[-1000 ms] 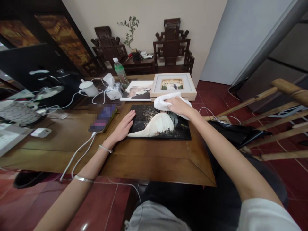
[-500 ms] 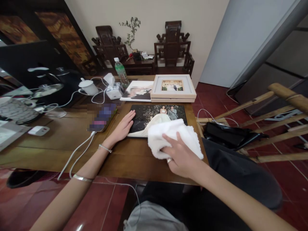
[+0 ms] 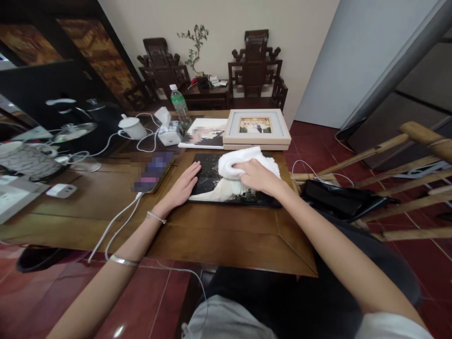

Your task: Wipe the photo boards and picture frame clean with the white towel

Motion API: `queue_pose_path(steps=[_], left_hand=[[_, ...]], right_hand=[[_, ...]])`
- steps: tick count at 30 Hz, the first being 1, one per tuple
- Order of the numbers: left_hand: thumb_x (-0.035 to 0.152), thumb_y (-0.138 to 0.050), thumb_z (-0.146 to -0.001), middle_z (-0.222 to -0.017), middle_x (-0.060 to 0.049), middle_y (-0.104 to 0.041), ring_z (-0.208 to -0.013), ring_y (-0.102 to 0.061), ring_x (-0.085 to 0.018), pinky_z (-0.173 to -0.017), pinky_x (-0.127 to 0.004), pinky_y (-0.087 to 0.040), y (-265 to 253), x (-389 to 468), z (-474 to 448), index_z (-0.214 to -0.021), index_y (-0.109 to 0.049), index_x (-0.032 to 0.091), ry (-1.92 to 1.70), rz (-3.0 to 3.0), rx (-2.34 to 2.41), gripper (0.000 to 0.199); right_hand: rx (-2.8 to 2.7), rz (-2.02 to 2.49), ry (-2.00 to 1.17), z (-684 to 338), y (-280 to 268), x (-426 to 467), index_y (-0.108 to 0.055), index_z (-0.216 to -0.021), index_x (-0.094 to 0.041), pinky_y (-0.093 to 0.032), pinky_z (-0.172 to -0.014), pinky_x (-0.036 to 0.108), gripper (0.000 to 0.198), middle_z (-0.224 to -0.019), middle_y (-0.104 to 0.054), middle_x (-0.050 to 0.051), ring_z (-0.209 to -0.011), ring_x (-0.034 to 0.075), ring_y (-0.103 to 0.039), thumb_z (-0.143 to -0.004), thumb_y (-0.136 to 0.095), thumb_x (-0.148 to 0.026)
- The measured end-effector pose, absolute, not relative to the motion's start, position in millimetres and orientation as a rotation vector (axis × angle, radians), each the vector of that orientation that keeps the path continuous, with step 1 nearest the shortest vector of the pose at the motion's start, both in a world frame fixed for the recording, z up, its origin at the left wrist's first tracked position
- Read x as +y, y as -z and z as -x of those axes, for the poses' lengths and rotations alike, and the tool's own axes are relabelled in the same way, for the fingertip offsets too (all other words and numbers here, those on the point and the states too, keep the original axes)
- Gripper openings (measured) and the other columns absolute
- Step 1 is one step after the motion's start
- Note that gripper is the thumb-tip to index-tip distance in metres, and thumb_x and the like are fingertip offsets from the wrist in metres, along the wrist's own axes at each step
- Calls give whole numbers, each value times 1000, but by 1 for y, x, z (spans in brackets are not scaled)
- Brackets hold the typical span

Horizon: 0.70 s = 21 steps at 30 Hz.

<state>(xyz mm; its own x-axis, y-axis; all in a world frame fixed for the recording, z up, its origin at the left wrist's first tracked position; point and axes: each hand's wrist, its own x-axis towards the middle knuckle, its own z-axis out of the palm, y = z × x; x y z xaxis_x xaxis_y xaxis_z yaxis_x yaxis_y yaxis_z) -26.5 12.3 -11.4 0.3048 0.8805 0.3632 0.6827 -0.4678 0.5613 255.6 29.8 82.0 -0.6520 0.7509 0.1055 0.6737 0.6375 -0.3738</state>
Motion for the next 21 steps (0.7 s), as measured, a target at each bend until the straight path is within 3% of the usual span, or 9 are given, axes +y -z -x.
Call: queue_pose_path(steps=[4, 10, 18, 19, 21], left_hand=[[31, -30, -95, -150, -10, -32, -141, -24, -20, -116, -45, -19, 12, 13, 27, -140, -38, 16, -920, -2289, 1411, 48], [32, -30, -95, -150, -11, -33, -140, -25, -20, -116, -43, -20, 14, 13, 28, -140, -39, 15, -940, -2293, 1412, 48], [33, -30, -95, -150, -9, -33, -140, -26, -21, -116, -45, -20, 12, 13, 26, -139, -39, 18, -938, -2292, 1410, 48], [33, -30, -95, -150, -9, -33, -140, -25, -21, -116, -45, -20, 12, 13, 26, -139, -39, 18, -939, -2289, 1411, 48], [32, -30, -95, -150, -9, -33, -140, -25, -21, -116, -45, -20, 12, 12, 26, -139, -39, 17, -942, -2277, 1420, 48]], right_hand=[[-2585, 1256, -389, -246, -90, 75, -66, -92, -16, -40, -79, 34, 35, -104, -67, 11, -93, 26, -56, -70, -39, -10], [-2577, 1361, -296, -235, -95, 99, -65, -90, -14, -39, -78, 37, 34, -105, -67, 13, -95, 30, -56, -70, -38, -11], [-2541, 1231, -434, -237, -80, 23, -67, -106, -14, -42, -89, 41, 49, -112, -67, 12, -101, 28, -59, -69, -37, -5], [-2547, 1209, -434, -239, -75, 7, -66, -106, -15, -40, -93, 44, 49, -112, -67, 10, -103, 28, -59, -68, -37, -5], [-2569, 1134, -394, -243, -67, -27, -66, -105, -17, -25, -105, 57, 48, -118, -65, 9, -121, 30, -49, -69, -37, -5]])
